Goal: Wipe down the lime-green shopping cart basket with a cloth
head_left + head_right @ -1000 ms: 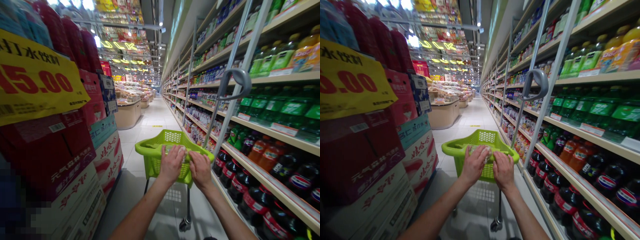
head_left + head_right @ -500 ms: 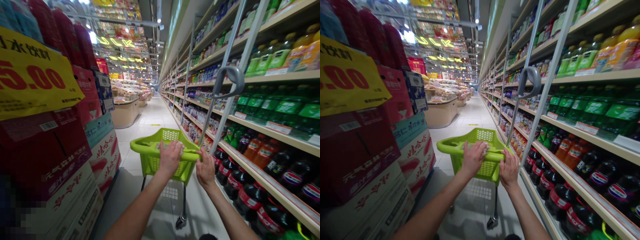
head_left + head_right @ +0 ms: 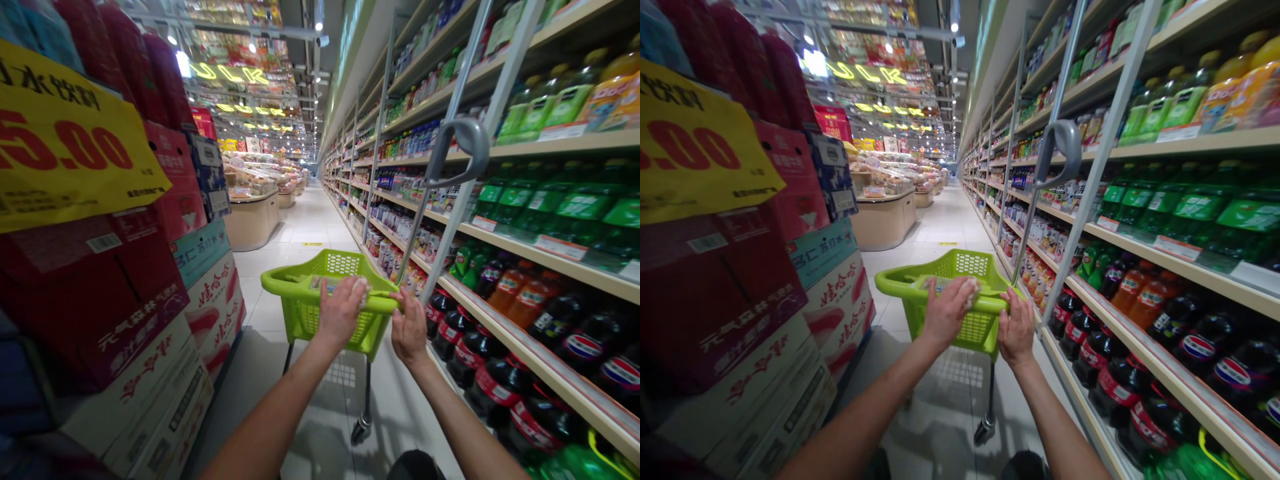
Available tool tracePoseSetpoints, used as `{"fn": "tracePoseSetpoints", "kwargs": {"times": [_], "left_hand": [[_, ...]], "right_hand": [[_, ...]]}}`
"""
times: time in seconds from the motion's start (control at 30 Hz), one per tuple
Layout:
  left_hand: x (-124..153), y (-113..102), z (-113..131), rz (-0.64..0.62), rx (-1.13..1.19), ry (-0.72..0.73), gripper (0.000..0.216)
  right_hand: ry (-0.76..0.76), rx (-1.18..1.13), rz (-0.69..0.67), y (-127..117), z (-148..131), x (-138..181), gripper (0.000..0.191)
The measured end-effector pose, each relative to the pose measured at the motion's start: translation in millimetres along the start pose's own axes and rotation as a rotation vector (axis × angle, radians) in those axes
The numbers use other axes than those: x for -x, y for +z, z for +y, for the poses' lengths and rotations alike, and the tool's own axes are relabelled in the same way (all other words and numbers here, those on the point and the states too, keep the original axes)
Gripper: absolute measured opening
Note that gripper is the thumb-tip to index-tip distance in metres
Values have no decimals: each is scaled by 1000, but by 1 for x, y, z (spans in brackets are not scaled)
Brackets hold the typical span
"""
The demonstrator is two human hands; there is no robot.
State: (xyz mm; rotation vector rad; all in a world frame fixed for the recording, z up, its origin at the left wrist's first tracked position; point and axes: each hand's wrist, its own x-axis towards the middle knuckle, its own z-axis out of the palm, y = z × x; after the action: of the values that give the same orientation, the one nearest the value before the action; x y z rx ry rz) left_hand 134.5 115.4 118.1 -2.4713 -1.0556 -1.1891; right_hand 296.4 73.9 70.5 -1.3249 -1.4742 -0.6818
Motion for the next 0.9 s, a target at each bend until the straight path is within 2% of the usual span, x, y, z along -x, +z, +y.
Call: {"fn": "tracePoseSetpoints", "kwargs": {"times": [0.07, 0.13, 0.23, 0.33, 0.43, 0.53, 0.6, 0.67, 0.8, 0.9], "left_hand": [[-3, -10, -17, 45, -37, -165, 34], [-6, -11, -16, 52, -56, -211, 34], [-8, 4, 13, -23, -27, 29, 30], [-7, 17, 33, -42, 0, 132, 29], [-2, 7, 11, -28, 2, 82, 33], [2, -15, -30, 32, -44, -145, 37], [4, -23, -43, 61, -69, -243, 38], [5, -21, -36, 37, -64, -190, 37], [4, -5, -5, -14, -26, 57, 33], [5, -8, -17, -9, -39, 94, 34]], "right_hand": [[19, -8, 4, 2, -1, 1, 47], [62, -12, 29, 6, -3, 1, 45], [85, -10, 82, 11, -6, 2, 43], [38, 6, 81, 10, -2, 3, 42], [-26, 13, 29, 5, 4, 3, 44], [-28, 47, 19, 1, 2, 0, 44], [5, 89, 3, 1, -5, -6, 43], [21, 109, -52, 2, -16, -12, 41], [-15, 85, -137, 6, -31, -19, 39], [-35, 98, -136, 7, -29, -16, 36]]}}
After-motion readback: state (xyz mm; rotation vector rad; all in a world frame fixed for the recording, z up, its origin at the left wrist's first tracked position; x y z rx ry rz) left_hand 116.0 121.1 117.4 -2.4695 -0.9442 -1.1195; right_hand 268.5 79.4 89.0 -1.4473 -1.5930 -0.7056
